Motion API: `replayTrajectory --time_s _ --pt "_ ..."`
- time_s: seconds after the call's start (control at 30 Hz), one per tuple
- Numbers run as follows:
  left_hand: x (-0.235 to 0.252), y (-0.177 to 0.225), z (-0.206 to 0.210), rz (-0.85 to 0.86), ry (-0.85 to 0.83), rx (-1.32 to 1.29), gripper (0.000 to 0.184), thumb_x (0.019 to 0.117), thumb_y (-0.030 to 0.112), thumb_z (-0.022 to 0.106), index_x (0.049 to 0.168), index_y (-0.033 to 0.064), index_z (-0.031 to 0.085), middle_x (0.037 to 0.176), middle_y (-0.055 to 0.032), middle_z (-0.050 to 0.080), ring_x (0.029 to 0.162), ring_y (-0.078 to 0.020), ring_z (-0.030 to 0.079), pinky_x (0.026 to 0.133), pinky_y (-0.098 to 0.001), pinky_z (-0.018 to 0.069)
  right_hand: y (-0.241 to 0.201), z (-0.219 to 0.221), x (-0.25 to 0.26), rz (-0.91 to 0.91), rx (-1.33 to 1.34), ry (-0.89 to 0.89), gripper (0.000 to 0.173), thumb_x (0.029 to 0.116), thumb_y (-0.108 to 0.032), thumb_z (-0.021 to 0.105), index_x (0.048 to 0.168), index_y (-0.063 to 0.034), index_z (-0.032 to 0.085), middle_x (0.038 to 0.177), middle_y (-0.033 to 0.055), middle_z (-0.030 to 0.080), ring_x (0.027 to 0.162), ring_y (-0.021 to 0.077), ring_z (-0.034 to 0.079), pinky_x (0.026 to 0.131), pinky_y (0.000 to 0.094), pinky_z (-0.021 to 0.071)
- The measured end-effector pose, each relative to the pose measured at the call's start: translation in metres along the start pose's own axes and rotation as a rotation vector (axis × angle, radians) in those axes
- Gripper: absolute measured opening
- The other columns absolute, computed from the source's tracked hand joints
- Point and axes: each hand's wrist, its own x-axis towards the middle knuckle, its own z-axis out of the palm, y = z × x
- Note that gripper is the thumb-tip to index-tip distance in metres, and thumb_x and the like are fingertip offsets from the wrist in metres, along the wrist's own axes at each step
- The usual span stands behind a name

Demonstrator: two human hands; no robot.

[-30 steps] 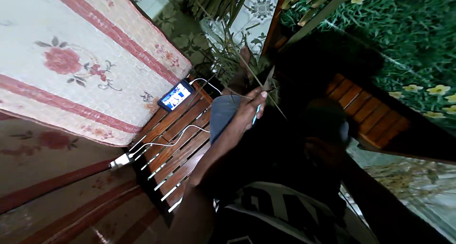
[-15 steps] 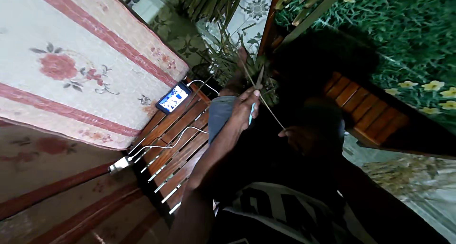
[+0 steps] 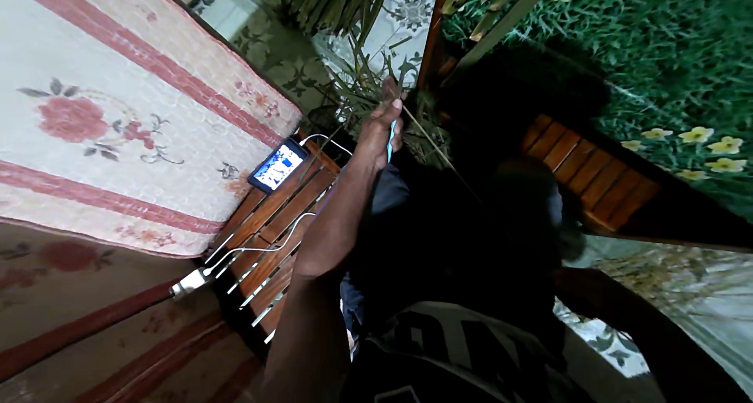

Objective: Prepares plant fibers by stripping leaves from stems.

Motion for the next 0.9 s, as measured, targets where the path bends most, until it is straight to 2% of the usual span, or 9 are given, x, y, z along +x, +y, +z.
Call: replayTrajectory --time_s 0.13,0.27,0.4,0.5,0.57,0.63,0.67,0.77,0.9 --pt "0.025 0.022 -0.003 0.066 0.038 0.027 0.031 0.1114 0.027 0.04 0.135 0.0128 0.053 0.06 0.0045 0.044 0.041 -0.0061 0.042 0.039 -0.02 0.0423 0.027 -0.005 -0.024 0.301 0.246 0.063 0.027 0.1071 -0.01 0.043 0.102 0.0025 0.067 0.062 -0.0053 0.054 0.047 0.0014 0.044 0.045 0.0177 0.0379" --pt "0.033 0.026 0.0 0.077 0.153 0.061 0.028 0.1117 0.033 0.04 0.122 0.0124 0.055 0.059 0.0033 0.044 0.04 -0.0075 0.042 0.038 -0.0213 0.0417 0.05 -0.004 -0.032 0.136 0.39 0.119 0.025 0.0994 -0.018 0.044 0.096 -0.0067 0.066 0.06 -0.0095 0.055 0.047 0.0016 0.048 0.045 0.019 0.0414" --pt "0.004 -0.012 0.011 0.089 0.192 -0.047 0.028 0.1113 0.033 0.041 0.114 0.0099 0.056 0.062 0.0025 0.047 0.044 -0.0076 0.046 0.041 -0.0214 0.0452 0.024 0.005 0.0 -0.084 0.482 0.313 0.023 0.0972 -0.033 0.052 0.09 -0.0166 0.067 0.06 -0.0109 0.055 0.045 0.0014 0.047 0.043 0.0196 0.0413" --pt "-0.048 -0.052 0.022 0.033 0.076 -0.05 0.022 0.1099 0.034 0.043 0.114 0.0153 0.053 0.072 0.0016 0.055 0.05 -0.0073 0.052 0.045 -0.0219 0.0491 -0.033 0.004 0.026 -0.218 0.328 0.354 0.024 0.1022 -0.024 0.048 0.098 -0.0103 0.067 0.064 -0.01 0.055 0.046 -0.0006 0.046 0.043 0.0171 0.0426" --pt "-0.08 -0.078 0.031 -0.021 -0.133 -0.019 0.027 0.1085 0.026 0.044 0.13 0.0123 0.051 0.073 -0.0012 0.06 0.051 -0.0085 0.055 0.046 -0.0225 0.0496 -0.079 0.003 0.039 -0.215 0.073 0.346 0.031 0.1053 -0.023 0.048 0.11 0.0009 0.067 0.074 0.0011 0.059 0.055 0.0054 0.051 0.051 0.0243 0.0481" --pt "-0.102 -0.087 0.042 -0.081 -0.372 0.079 0.043 0.1074 0.017 0.046 0.15 0.0064 0.043 0.074 -0.0022 0.061 0.055 -0.0087 0.055 0.05 -0.0222 0.0494 -0.118 0.008 0.052 -0.218 -0.146 0.306 0.036 0.1072 -0.025 0.049 0.117 0.0052 0.067 0.089 0.0174 0.067 0.071 0.022 0.062 0.068 0.0435 0.055" --pt "-0.109 -0.086 0.048 -0.107 -0.429 0.115 0.043 0.1071 0.014 0.046 0.149 0.0041 0.044 0.071 -0.0015 0.059 0.054 -0.0081 0.054 0.05 -0.0218 0.0481 -0.132 0.012 0.059 -0.219 -0.199 0.27 0.037 0.1076 -0.025 0.05 0.12 0.0048 0.068 0.098 0.0224 0.07 0.081 0.0288 0.067 0.078 0.0503 0.0555" --pt "-0.111 -0.074 0.046 -0.115 -0.365 0.049 0.026 0.1068 0.014 0.045 0.127 0.0022 0.057 0.063 0.0027 0.054 0.05 -0.0049 0.052 0.049 -0.019 0.0471 -0.142 0.024 0.072 -0.337 -0.198 0.197 0.033 0.1058 -0.024 0.053 0.114 0.0033 0.07 0.09 0.0148 0.069 0.071 0.016 0.063 0.068 0.0362 0.056" --pt "-0.095 -0.042 0.015 -0.009 -0.17 -0.023 0.033 0.1078 0.022 0.045 0.137 0.0096 0.055 0.061 0.0049 0.05 0.046 -0.0036 0.047 0.045 -0.0177 0.0434 -0.116 0.023 0.074 -0.322 -0.152 0.107 0.032 0.1056 -0.022 0.05 0.114 0.0022 0.069 0.082 0.0083 0.066 0.062 0.0093 0.058 0.06 0.0292 0.0536"
